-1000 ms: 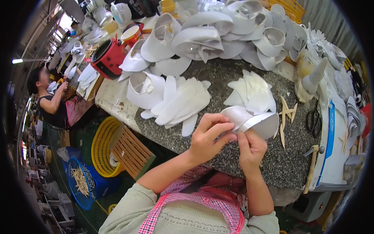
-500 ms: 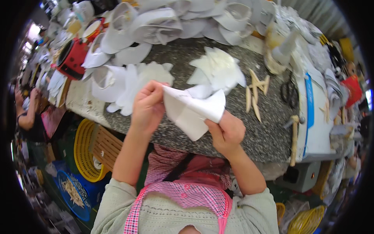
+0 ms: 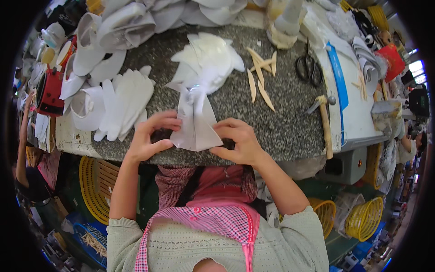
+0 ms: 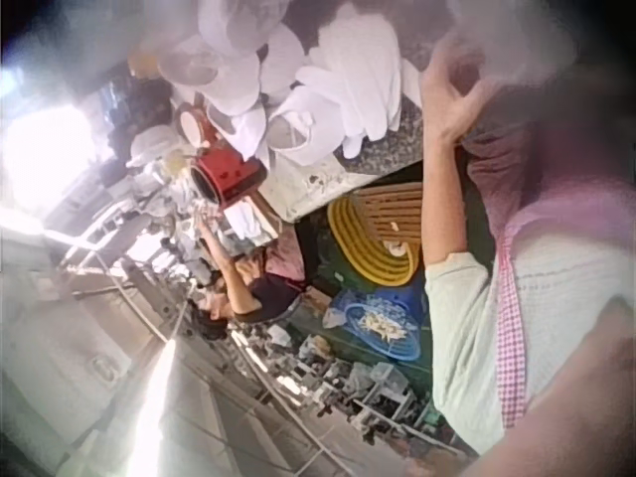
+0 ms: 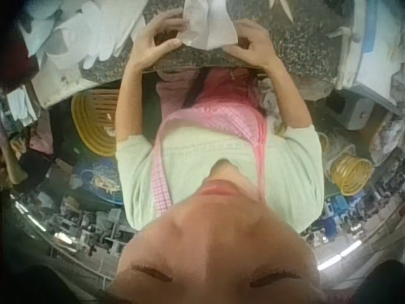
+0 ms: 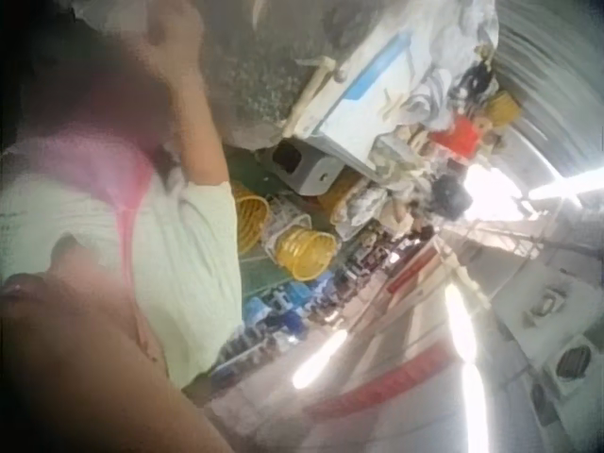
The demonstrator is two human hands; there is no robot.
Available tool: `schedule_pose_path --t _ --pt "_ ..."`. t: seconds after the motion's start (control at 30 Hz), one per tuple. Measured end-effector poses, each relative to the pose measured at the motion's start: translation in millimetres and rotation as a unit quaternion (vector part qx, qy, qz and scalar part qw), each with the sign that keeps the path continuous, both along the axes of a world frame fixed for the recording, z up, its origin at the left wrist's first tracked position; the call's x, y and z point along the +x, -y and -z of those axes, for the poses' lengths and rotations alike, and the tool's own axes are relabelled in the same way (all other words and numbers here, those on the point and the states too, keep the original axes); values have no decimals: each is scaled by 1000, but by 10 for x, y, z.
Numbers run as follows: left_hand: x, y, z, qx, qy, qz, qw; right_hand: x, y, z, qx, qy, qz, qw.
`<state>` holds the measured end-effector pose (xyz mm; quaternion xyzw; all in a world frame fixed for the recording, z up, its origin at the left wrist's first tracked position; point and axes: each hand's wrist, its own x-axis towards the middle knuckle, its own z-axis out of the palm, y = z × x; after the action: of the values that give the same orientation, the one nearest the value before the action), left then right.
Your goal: The person assembles shoe uppers by taking shoe uppers and stiffener inserts from the workbench, positioning the inserts inside the toe sections, and pressing the materials together by hand.
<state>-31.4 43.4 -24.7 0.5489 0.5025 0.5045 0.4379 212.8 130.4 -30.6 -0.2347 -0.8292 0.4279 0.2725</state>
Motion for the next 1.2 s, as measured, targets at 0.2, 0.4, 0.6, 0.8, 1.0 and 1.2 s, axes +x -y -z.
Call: schedule_pose_path --t 0.2,0.4,0.6,0.8,1.0,1.2 --pt "301 -119 -272 109 -319 -19 941 -140 127 164 90 14 95 991" --pt "276 -230 68 -94 -32 -145 984 -250 210 123 40 50 188 980" --pt "191 -185 -83 -6 -191 -124 974 -263 217 99 52 51 156 985" --pt "206 -155 -140 -41 -85 -80 992 -366 243 26 35 67 164 983" --pt "292 -160 -98 -19 -161 -133 978 -474 311 86 -198 -85 124 969" --pt "318 -249 60 136 -234 -188 944 -557 436 -20 -253 -192 142 938"
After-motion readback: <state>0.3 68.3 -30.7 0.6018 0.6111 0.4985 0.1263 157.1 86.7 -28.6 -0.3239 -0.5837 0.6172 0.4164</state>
